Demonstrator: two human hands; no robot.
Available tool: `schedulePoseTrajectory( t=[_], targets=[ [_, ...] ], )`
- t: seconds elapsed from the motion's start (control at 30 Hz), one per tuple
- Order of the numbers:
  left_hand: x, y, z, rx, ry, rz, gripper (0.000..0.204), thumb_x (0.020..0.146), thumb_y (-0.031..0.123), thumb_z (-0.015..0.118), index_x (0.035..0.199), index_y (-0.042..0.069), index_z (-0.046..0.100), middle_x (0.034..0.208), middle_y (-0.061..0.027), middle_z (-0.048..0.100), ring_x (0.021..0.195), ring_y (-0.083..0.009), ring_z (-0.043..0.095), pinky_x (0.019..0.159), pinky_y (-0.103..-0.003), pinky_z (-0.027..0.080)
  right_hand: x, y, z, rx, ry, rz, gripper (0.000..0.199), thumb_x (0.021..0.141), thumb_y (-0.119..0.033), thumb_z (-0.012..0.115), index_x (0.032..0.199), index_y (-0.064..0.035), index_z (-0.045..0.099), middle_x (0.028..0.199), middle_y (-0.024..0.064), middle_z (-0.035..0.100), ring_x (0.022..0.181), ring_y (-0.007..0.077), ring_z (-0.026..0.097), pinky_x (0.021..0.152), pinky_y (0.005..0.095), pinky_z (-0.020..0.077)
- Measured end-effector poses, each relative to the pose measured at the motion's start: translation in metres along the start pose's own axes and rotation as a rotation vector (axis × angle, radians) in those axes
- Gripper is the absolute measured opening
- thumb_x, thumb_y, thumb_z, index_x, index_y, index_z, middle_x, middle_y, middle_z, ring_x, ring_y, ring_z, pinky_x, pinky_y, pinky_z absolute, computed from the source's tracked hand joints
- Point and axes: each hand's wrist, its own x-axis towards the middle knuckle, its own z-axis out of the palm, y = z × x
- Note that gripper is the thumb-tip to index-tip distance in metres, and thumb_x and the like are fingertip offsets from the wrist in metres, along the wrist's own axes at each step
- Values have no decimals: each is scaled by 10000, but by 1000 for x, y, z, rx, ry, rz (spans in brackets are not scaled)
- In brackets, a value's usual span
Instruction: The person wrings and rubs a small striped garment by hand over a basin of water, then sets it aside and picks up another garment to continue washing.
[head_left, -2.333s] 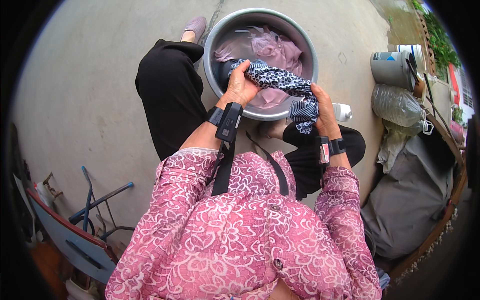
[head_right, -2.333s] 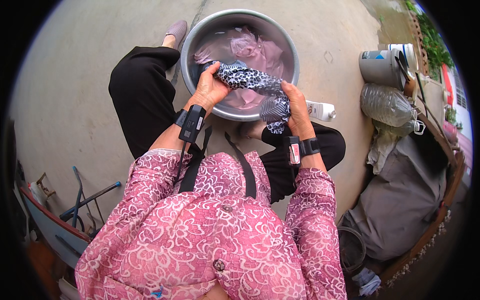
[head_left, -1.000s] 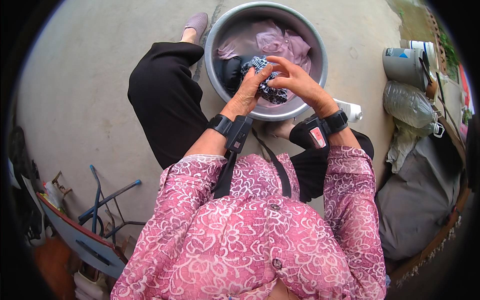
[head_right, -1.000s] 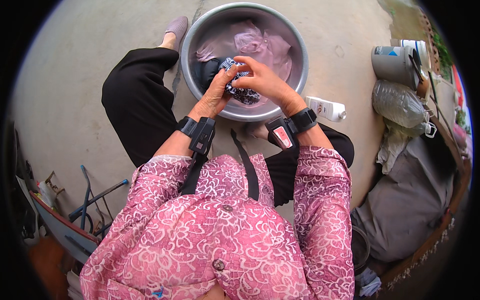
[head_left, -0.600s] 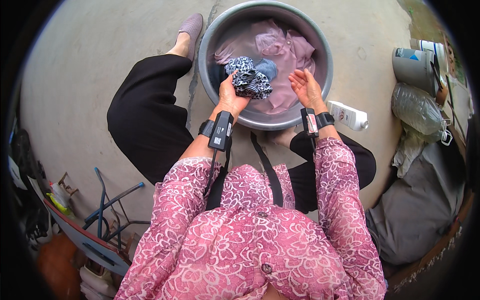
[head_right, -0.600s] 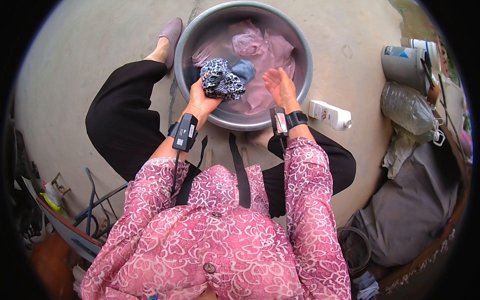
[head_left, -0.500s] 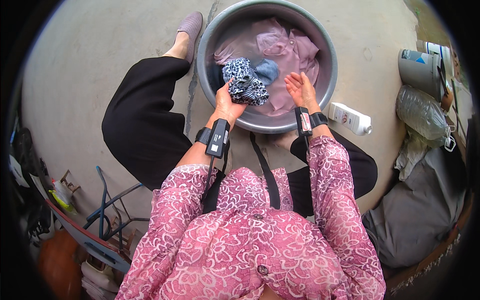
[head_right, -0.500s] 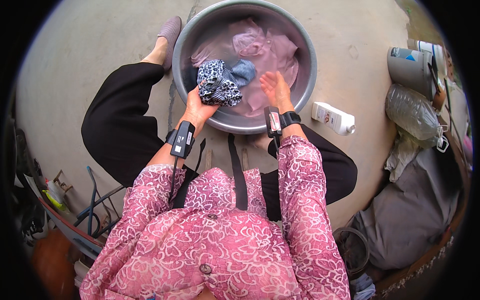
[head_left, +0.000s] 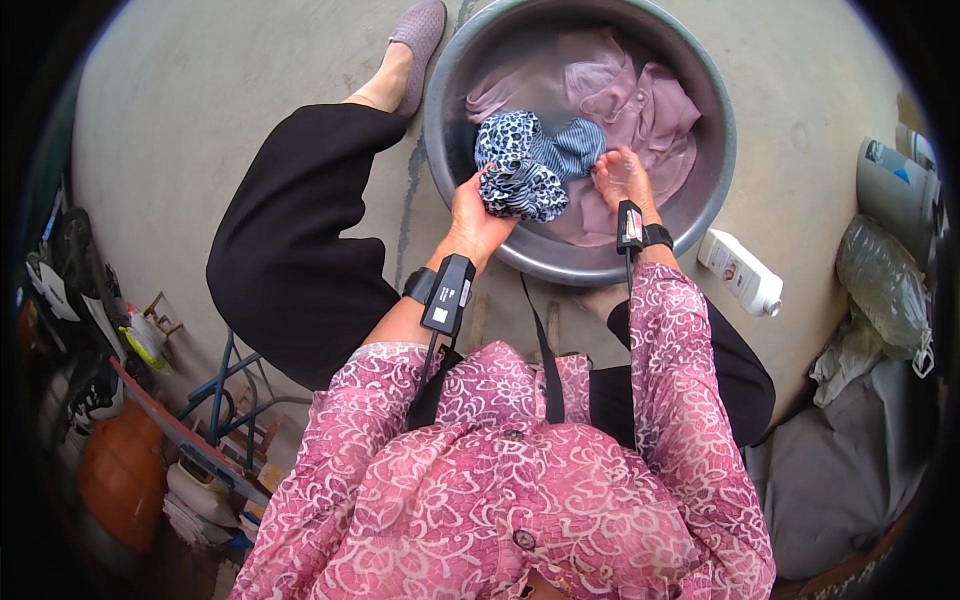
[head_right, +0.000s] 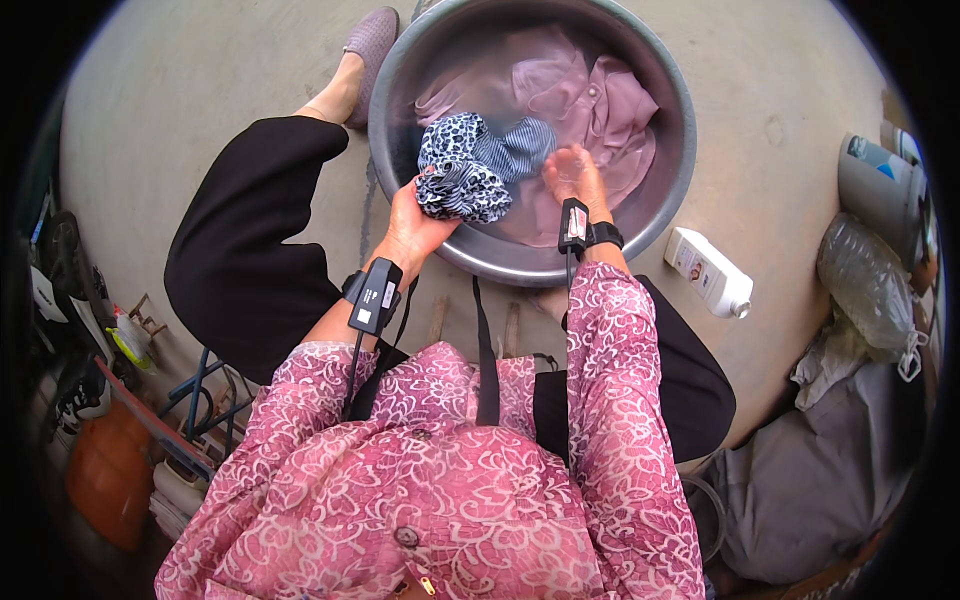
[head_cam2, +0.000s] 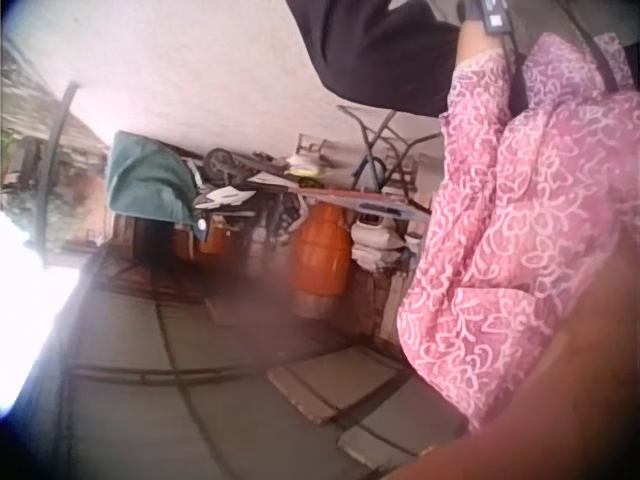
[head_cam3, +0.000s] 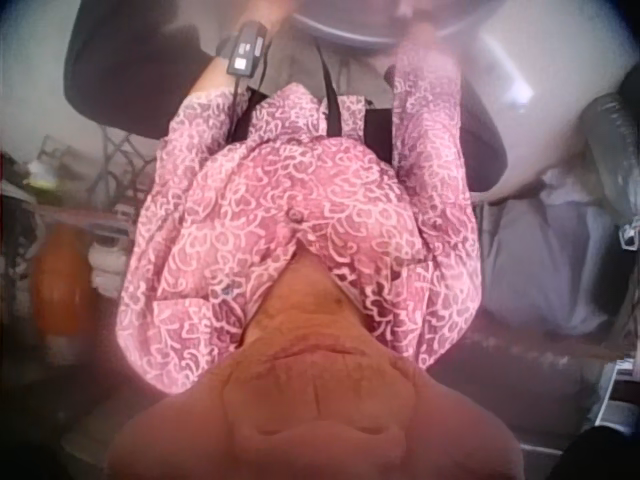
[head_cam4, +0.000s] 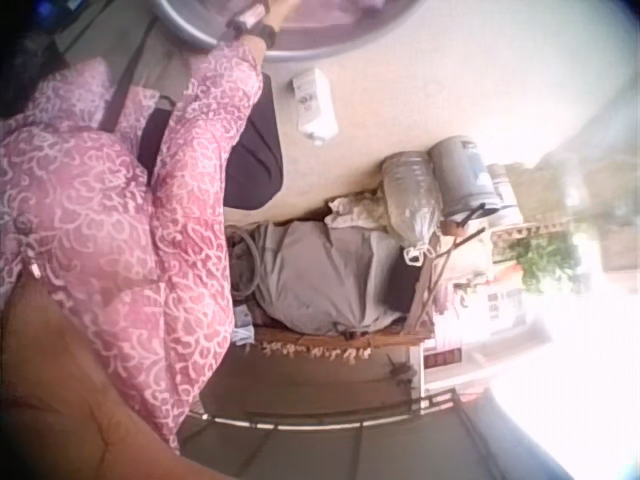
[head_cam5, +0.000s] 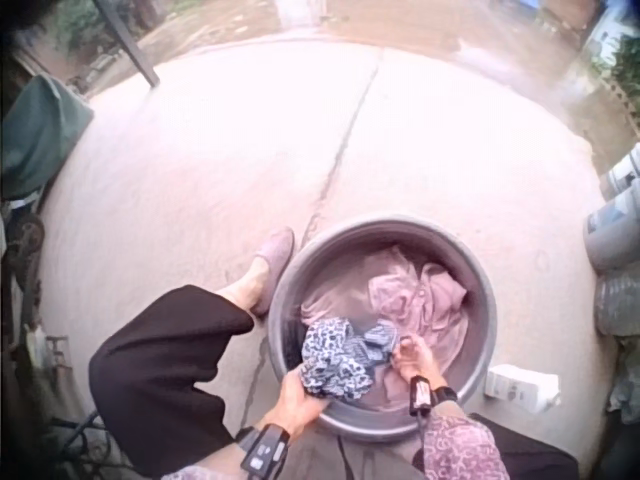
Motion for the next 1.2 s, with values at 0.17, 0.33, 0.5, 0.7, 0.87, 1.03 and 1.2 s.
schedulePoseTrajectory(
  t=[0.17,0.33,0.5,0.7,0.87,1.03,1.2],
  targets=[
    [4,-3,4,68,-11,28,304,904,245,389,1045,62,588,1012,-93,620,943,-265,581,850,-448,453,-91,-6,91,-291,-471,172,261,903,-252,520,884,-9,612,878,138,639,797,211,636,657,258,518],
    [17,-9,7,161,-51,7,310,901,248,371,1006,68,601,991,-88,630,896,-255,603,844,-441,462,-154,5,140,-731,-460,-67,284,885,-183,552,1096,7,573,1057,99,609,952,183,596,801,264,491],
    [2,-20,24,15,-144,-71,321,894,253,362,1011,85,609,1009,-95,631,929,-281,601,866,-465,465,-160,4,115,-904,95,-535,360,826,-310,635,1105,-88,585,1035,27,591,933,134,544,780,262,430],
    [7,-23,21,97,-251,-129,318,873,240,395,1080,99,589,1084,-102,607,1003,-285,570,900,-494,422,-132,24,98,-385,-106,-437,293,799,-113,646,1070,-33,566,931,48,622,830,133,598,719,265,492],
    [-31,-7,41,91,-241,-236,441,833,467,558,1101,118,572,1050,-81,622,956,-273,585,852,-508,429,-179,21,143,-860,-60,-747,373,736,-5,611,1104,-30,559,929,59,610,819,147,590,746,245,470],
    [-25,-9,39,205,-166,-212,316,782,380,662,885,94,578,787,-51,595,698,-201,589,668,-360,497,-202,64,153,-1445,-251,-1229,396,686,-85,684,1066,-50,581,1003,119,569,929,270,550,821,318,431],
    [4,-49,30,228,-173,18,231,902,265,483,942,59,579,853,-59,611,734,-171,602,637,-322,507,-149,35,156,-1411,205,-839,255,750,-235,656,857,-9,604,902,142,594,833,291,571,699,345,435]
  ],
)
